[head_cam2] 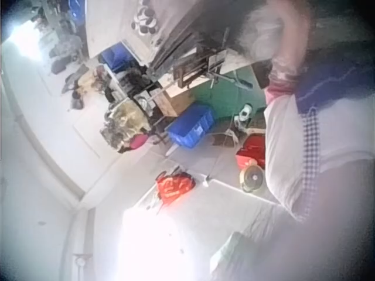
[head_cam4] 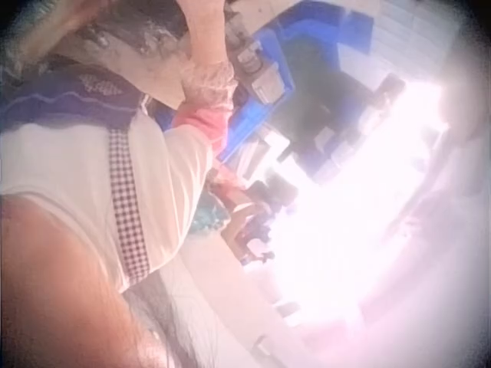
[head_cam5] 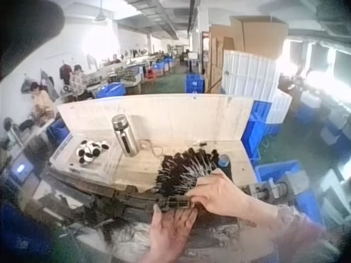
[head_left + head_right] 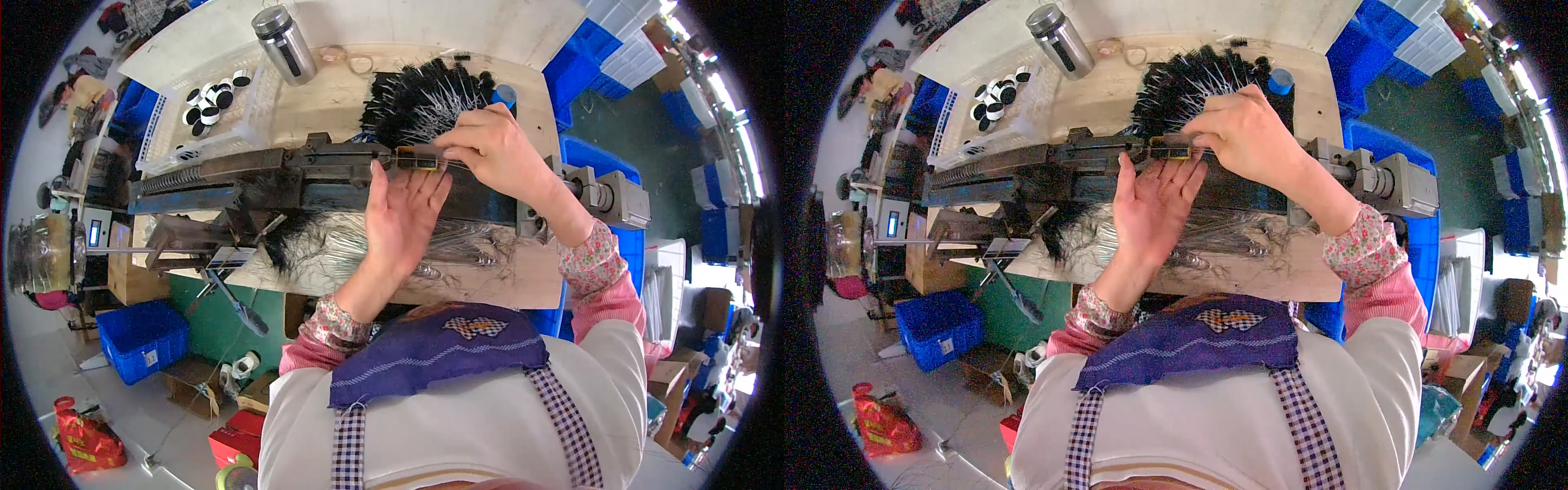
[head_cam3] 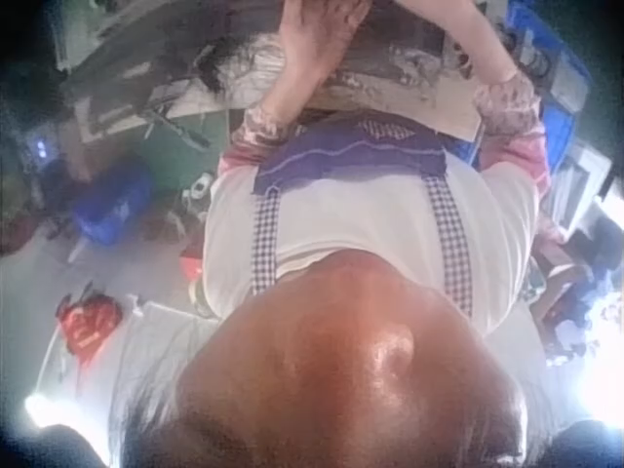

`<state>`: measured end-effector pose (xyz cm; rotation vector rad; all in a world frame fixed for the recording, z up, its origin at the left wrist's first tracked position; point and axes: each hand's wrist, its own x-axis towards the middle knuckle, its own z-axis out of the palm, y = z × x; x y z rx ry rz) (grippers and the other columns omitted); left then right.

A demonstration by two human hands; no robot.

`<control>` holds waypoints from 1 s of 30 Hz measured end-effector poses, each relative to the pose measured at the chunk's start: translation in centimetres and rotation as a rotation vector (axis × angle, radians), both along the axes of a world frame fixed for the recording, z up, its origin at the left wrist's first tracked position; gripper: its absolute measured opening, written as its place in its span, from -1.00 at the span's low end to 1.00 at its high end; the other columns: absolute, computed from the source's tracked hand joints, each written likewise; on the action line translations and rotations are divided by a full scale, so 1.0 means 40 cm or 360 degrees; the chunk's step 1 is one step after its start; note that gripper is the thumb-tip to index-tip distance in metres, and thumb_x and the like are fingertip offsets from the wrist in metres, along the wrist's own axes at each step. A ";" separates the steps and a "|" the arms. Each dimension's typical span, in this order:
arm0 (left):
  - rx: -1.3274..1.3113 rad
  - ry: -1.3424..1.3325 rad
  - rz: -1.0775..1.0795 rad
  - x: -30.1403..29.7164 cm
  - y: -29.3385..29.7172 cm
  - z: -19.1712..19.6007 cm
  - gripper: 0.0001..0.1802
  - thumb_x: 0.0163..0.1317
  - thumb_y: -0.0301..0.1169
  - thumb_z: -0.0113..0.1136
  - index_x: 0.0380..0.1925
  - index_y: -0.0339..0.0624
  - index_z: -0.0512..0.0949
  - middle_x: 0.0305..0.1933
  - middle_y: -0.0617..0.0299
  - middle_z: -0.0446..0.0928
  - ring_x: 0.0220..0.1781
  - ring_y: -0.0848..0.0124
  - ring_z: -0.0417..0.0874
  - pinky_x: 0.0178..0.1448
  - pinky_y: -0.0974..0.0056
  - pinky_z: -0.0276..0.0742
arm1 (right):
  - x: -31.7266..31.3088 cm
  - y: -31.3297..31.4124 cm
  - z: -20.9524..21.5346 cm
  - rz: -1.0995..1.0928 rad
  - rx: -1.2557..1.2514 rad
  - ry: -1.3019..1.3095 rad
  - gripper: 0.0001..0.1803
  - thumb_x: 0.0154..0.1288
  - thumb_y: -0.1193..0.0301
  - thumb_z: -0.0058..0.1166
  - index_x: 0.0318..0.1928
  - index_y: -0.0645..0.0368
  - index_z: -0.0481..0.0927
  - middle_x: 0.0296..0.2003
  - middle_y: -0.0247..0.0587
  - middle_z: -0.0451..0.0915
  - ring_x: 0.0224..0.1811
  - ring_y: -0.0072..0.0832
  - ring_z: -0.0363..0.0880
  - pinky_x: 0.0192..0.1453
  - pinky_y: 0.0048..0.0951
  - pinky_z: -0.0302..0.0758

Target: The person is assembling small industrial brushes by inserting black filaments into a base using a jig and measuring the results with a metal ruler.

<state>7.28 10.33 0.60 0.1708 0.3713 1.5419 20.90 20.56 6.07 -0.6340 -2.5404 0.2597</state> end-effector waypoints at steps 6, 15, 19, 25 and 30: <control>0.0029 -0.0117 0.0013 -0.002 -0.004 -0.008 -0.27 0.29 0.17 -0.27 0.01 -0.38 0.30 0.09 0.00 0.35 0.24 0.15 0.30 0.39 0.13 0.10 | -0.048 -0.031 -0.028 -0.0021 0.0060 0.0135 -0.86 0.00 0.40 0.15 -0.35 0.06 0.63 -0.52 -0.34 0.50 -0.40 -0.36 0.51 -0.16 -0.34 0.32; -0.0071 -0.0067 0.0057 -0.012 -0.012 0.010 -0.25 0.31 0.16 -0.34 0.09 -0.40 0.23 0.16 -0.03 0.30 0.30 0.15 0.23 0.44 0.12 0.02 | -0.037 0.016 -0.010 -0.0020 -0.0227 -0.0052 -0.87 0.05 0.40 0.12 -0.35 0.06 0.66 -0.48 -0.30 0.54 -0.31 -0.35 0.53 -0.06 -0.33 0.32; -0.0074 -0.0015 0.0007 -0.014 -0.012 0.005 -0.25 0.30 0.16 -0.35 0.07 -0.40 0.24 0.14 -0.02 0.32 0.29 0.15 0.24 0.43 0.12 0.03 | -0.027 0.019 -0.015 -0.0028 -0.0235 -0.0013 -0.87 0.04 0.40 0.13 -0.35 0.03 0.67 -0.48 -0.32 0.53 -0.31 -0.37 0.53 -0.07 -0.33 0.31; 0.0065 -0.0024 -0.0038 -0.017 -0.008 -0.009 -0.29 0.32 0.15 -0.34 0.04 -0.34 0.29 0.08 0.07 0.36 0.23 0.23 0.30 0.41 0.16 0.05 | -0.050 -0.042 -0.017 0.0081 0.0131 0.0103 -0.85 -0.02 0.41 0.14 -0.35 0.03 0.63 -0.50 -0.35 0.49 -0.36 -0.39 0.51 -0.11 -0.37 0.29; -0.0006 -0.0064 0.0060 -0.023 -0.016 -0.004 -0.30 0.32 0.15 -0.35 -0.03 -0.35 0.32 0.08 0.01 0.37 0.24 0.16 0.29 0.42 0.09 0.03 | -0.018 -0.057 0.069 -0.0339 -0.0470 0.0245 -0.77 0.25 0.46 -0.01 -0.07 0.16 0.46 -0.50 -0.10 0.54 -0.58 -0.17 0.50 -0.54 -0.32 0.38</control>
